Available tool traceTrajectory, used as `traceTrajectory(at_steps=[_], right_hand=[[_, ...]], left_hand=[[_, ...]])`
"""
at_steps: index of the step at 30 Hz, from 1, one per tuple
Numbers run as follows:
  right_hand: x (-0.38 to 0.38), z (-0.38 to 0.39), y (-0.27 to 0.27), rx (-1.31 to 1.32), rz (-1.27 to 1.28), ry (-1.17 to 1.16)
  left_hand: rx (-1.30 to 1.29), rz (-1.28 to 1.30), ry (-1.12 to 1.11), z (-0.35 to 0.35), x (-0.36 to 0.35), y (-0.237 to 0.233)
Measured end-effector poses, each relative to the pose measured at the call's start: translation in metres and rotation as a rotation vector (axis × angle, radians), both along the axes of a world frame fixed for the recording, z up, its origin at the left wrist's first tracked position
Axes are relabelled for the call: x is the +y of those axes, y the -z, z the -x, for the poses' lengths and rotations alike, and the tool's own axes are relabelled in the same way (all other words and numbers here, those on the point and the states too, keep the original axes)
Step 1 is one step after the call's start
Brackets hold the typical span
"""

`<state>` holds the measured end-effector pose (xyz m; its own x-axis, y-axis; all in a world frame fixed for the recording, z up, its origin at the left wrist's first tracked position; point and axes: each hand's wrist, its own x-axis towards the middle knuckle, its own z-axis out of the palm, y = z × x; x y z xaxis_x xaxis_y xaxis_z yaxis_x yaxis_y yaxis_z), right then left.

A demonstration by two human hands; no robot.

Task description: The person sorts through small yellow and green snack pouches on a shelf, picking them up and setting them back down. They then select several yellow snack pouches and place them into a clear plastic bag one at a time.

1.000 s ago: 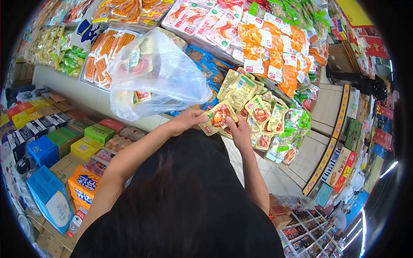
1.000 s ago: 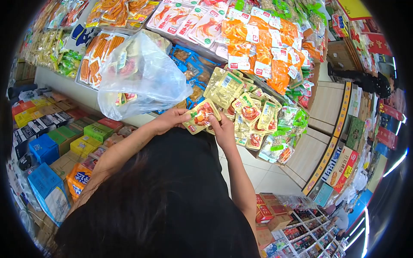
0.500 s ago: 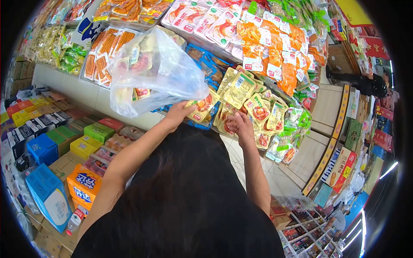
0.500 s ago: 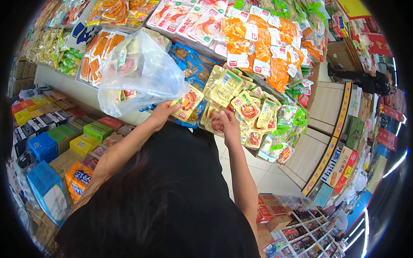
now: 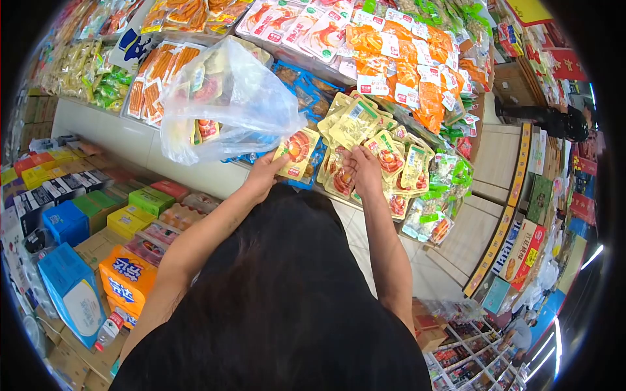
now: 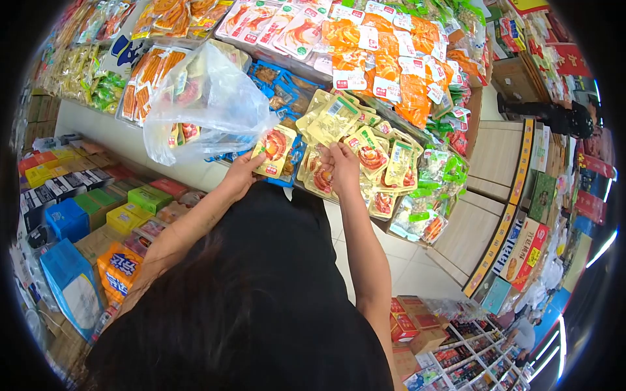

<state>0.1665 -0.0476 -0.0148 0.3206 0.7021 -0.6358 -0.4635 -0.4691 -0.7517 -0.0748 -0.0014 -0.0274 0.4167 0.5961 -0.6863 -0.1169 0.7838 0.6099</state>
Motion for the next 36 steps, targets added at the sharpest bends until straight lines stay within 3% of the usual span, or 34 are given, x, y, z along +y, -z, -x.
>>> traceTrajectory(at_steps=[5, 10, 14, 16, 17, 20, 21, 22, 24, 29, 32, 34, 36], right_hand=[[-0.011, 0.003, -0.014, -0.176, -0.009, -0.091], [-0.04, 0.005, -0.03, -0.134, -0.084, -0.482], [-0.069, -0.007, -0.018, -0.144, -0.064, -0.409], [-0.083, -0.022, -0.008, -0.102, -0.081, -0.337], [-0.09, -0.032, -0.004, -0.138, -0.083, -0.306], [-0.109, -0.059, 0.003, -0.403, -0.081, -0.371], [-0.115, -0.062, 0.003, -0.484, -0.086, -0.36], [-0.12, -0.068, 0.006, -0.482, -0.095, -0.361], [-0.127, -0.075, 0.013, -0.654, -0.117, -0.464], [-0.128, -0.071, 0.008, -0.617, -0.133, -0.44], [-0.128, -0.071, 0.012, -0.774, -0.22, -0.5], [-0.13, -0.071, 0.016, -0.708, -0.185, -0.499], [-0.131, -0.074, 0.02, -0.696, -0.22, -0.5]], left_hand=[[0.006, -0.02, -0.056, -0.009, -0.011, -0.001], [-0.026, -0.05, 0.027, -0.033, -0.031, -0.018], [-0.069, -0.062, 0.203, -0.067, -0.051, -0.018], [0.008, -0.21, 0.282, -0.081, -0.057, -0.017], [0.081, -0.247, 0.307, -0.087, -0.056, -0.033], [0.041, -0.49, 0.246, -0.095, -0.054, -0.009], [0.214, -0.675, 0.242, -0.096, -0.05, -0.007], [0.219, -0.682, 0.24, -0.097, -0.044, -0.005], [0.508, -0.878, 0.315, -0.098, -0.028, -0.021], [0.711, -1.398, 0.293, -0.108, 0.009, -0.017], [0.818, -1.51, 0.395, -0.12, 0.027, -0.01], [0.94, -1.499, 0.468, -0.124, 0.032, -0.006], [0.99, -1.293, 0.61, -0.13, 0.044, -0.007]])
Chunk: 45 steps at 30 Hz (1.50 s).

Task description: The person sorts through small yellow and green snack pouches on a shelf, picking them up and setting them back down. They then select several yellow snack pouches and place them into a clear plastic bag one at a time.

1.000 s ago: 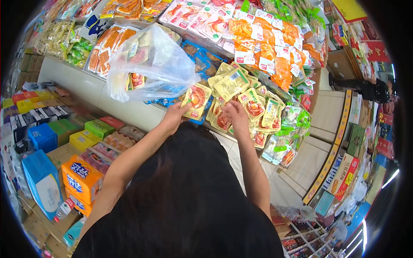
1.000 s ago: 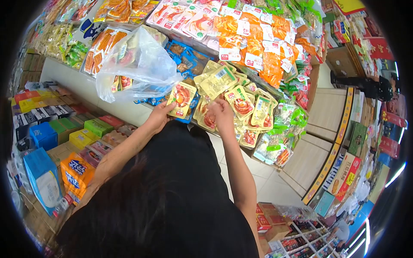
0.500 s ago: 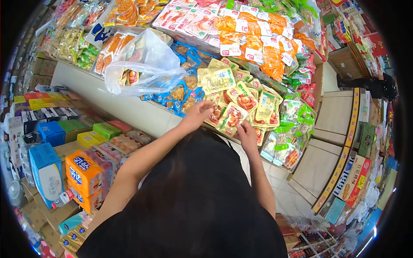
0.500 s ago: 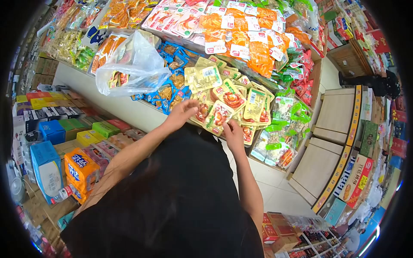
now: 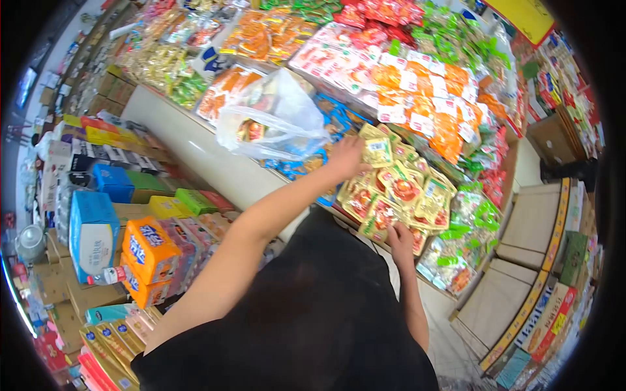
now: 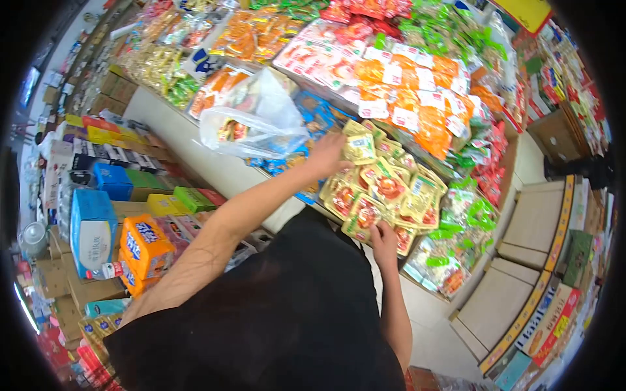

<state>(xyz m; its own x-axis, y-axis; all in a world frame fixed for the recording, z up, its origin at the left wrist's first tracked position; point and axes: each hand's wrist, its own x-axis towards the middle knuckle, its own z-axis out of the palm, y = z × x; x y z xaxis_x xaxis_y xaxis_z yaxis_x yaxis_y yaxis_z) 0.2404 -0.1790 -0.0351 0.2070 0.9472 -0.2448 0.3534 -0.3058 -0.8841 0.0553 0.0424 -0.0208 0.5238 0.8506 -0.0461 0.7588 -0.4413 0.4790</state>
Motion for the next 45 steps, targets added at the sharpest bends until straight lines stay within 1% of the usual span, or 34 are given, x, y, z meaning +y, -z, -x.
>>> traceTrajectory(at_steps=[1, 3, 6, 8, 9, 10, 14, 17, 19, 22, 24, 29, 32, 34, 36, 40, 42, 45], right_hand=[[-0.001, -0.001, 0.005, 0.033, 0.019, 0.009], [-0.004, -0.004, 0.015, 0.074, 0.043, 0.031], [-0.005, -0.004, 0.015, 0.089, 0.065, 0.041], [-0.004, -0.002, 0.007, 0.099, 0.076, 0.054], [-0.002, 0.001, -0.003, 0.161, 0.106, 0.077], [-0.001, 0.002, -0.003, 0.161, 0.103, 0.077], [0.0, 0.001, 0.003, 0.206, 0.119, 0.102], [-0.002, 0.0, 0.009, 0.214, 0.11, 0.1], [-0.002, 0.0, 0.012, 0.207, 0.09, 0.102], [-0.005, -0.002, 0.016, 0.185, 0.097, 0.096], [-0.002, 0.004, 0.011, 0.166, 0.064, 0.147], [0.001, 0.005, 0.003, 0.057, 0.044, 0.125], [0.002, 0.005, 0.002, 0.066, 0.071, 0.122], [0.002, 0.003, 0.006, 0.04, 0.079, 0.116], [0.005, 0.007, 0.0, 0.115, 0.085, 0.152], [0.006, 0.007, 0.003, 0.17, 0.123, 0.185], [0.008, 0.008, 0.001, 0.162, 0.133, 0.184], [0.01, 0.008, -0.001, 0.164, 0.145, 0.182]], left_hand=[[0.018, -0.015, -0.009, -0.001, 0.005, -0.002], [0.072, 0.063, -0.07, -0.007, 0.01, -0.011], [0.113, 0.004, -0.136, -0.011, 0.017, -0.004], [0.099, 0.015, -0.133, -0.011, 0.023, -0.006], [0.12, 0.043, -0.132, -0.012, 0.025, -0.01], [0.141, 0.071, -0.132, -0.012, 0.027, -0.015], [0.162, 0.046, -0.171, -0.01, 0.035, -0.01], [0.167, 0.09, -0.172, -0.009, 0.04, -0.006], [0.12, 0.137, -0.161, -0.006, 0.045, -0.001], [0.118, 0.108, -0.147, -0.005, 0.043, -0.005], [0.078, 0.101, -0.13, -0.005, 0.043, -0.002], [0.088, 0.113, -0.104, -0.007, 0.047, -0.003], [0.066, 0.121, -0.076, -0.008, 0.047, 0.001], [0.038, 0.116, -0.097, -0.005, 0.049, 0.003], [0.021, 0.108, -0.102, -0.006, 0.047, 0.001], [0.012, 0.135, -0.102, -0.005, 0.047, -0.002], [-0.039, 0.125, -0.094, -0.002, 0.046, -0.001], [-0.049, 0.141, -0.107, -0.002, 0.045, 0.0]])
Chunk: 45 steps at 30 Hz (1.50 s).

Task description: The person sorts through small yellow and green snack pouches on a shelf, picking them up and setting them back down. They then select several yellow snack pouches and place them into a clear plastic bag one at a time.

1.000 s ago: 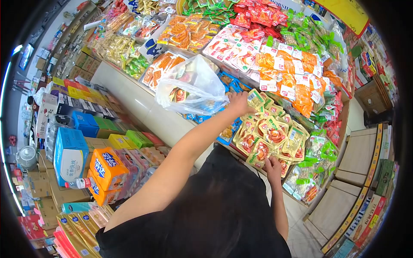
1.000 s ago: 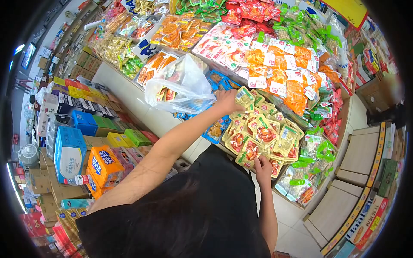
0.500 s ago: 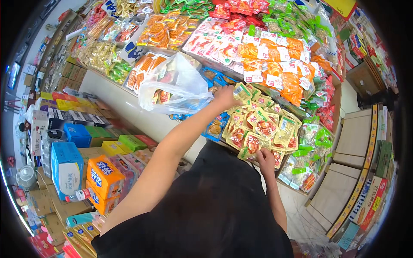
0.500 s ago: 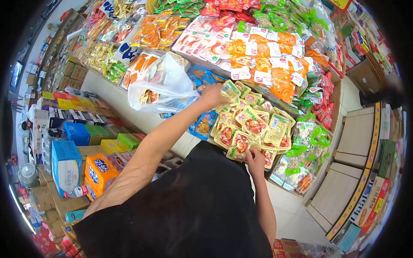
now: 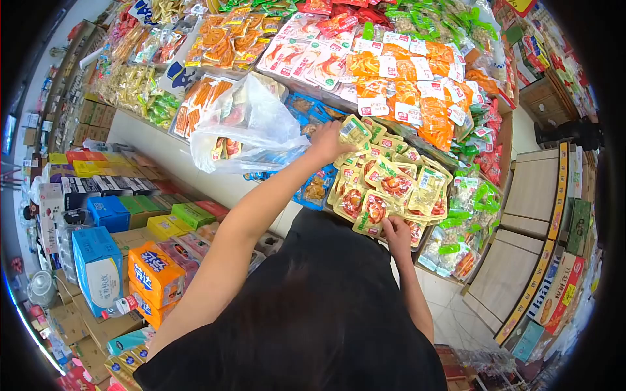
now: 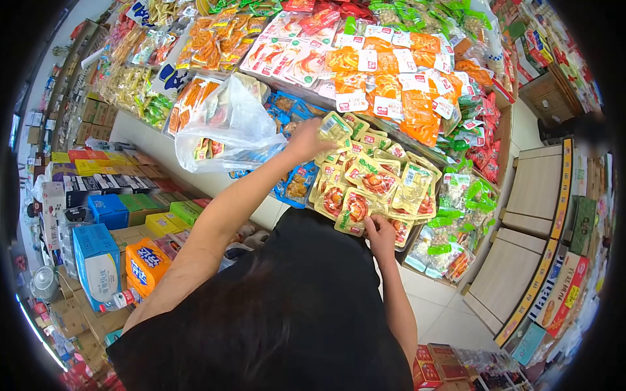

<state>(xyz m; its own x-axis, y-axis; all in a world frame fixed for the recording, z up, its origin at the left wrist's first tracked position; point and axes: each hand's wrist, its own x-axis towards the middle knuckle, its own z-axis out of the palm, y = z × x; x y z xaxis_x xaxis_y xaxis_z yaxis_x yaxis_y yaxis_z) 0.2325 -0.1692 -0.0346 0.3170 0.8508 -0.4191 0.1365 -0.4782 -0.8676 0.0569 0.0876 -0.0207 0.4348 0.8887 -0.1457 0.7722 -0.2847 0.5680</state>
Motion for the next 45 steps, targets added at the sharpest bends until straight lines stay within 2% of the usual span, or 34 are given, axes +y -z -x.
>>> traceTrajectory(at_steps=[13, 45], right_hand=[[0.001, 0.001, 0.002, -0.02, 0.011, 0.03], [0.001, -0.007, 0.0, 0.066, 0.008, -0.012]], left_hand=[[0.043, 0.091, 0.011, -0.002, 0.002, -0.005], [0.085, 0.081, -0.011, -0.004, 0.005, 0.008]])
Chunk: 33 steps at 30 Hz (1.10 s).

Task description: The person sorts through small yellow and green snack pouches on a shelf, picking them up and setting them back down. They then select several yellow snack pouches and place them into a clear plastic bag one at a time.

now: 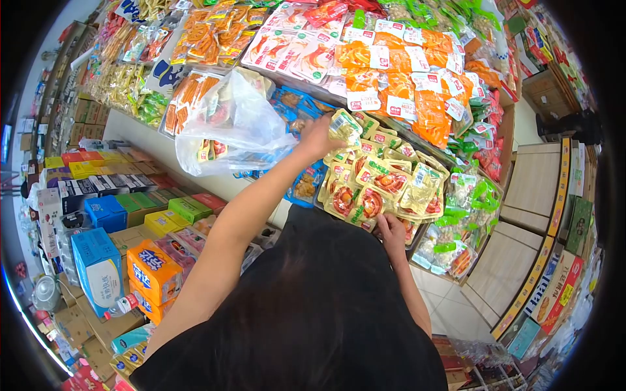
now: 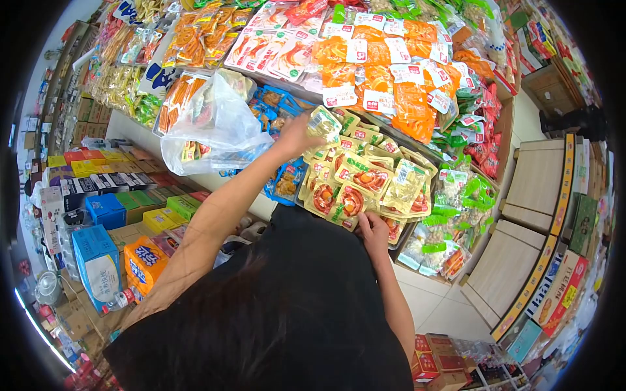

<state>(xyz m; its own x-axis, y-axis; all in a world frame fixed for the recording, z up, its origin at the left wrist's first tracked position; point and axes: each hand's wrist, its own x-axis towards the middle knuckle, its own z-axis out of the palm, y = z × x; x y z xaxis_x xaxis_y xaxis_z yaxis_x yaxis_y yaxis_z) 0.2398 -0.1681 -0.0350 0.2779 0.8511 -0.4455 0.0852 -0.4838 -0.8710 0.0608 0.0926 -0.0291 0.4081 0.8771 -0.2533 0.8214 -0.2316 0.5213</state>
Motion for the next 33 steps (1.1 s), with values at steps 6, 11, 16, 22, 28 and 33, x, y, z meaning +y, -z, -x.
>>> traceTrajectory(at_steps=[6, 11, 16, 22, 28, 33], right_hand=[[0.001, -0.001, -0.001, -0.01, -0.009, -0.013], [-0.001, -0.001, 0.007, 0.023, -0.026, 0.001], [-0.001, -0.002, 0.008, 0.048, -0.016, -0.001], [-0.001, -0.003, 0.013, 0.039, -0.006, -0.015], [-0.001, -0.003, 0.016, 0.091, 0.032, 0.015], [0.001, -0.005, 0.01, 0.071, 0.021, -0.012]], left_hand=[[0.018, 0.029, -0.001, -0.001, 0.002, -0.001], [-0.04, 0.048, -0.012, 0.001, 0.003, 0.0], [-0.111, 0.103, -0.029, 0.003, 0.005, 0.008], [-0.071, 0.161, -0.078, 0.002, 0.005, 0.003], [-0.104, 0.062, -0.044, 0.004, 0.006, 0.012], [-0.05, 0.091, -0.085, 0.001, 0.004, 0.007]])
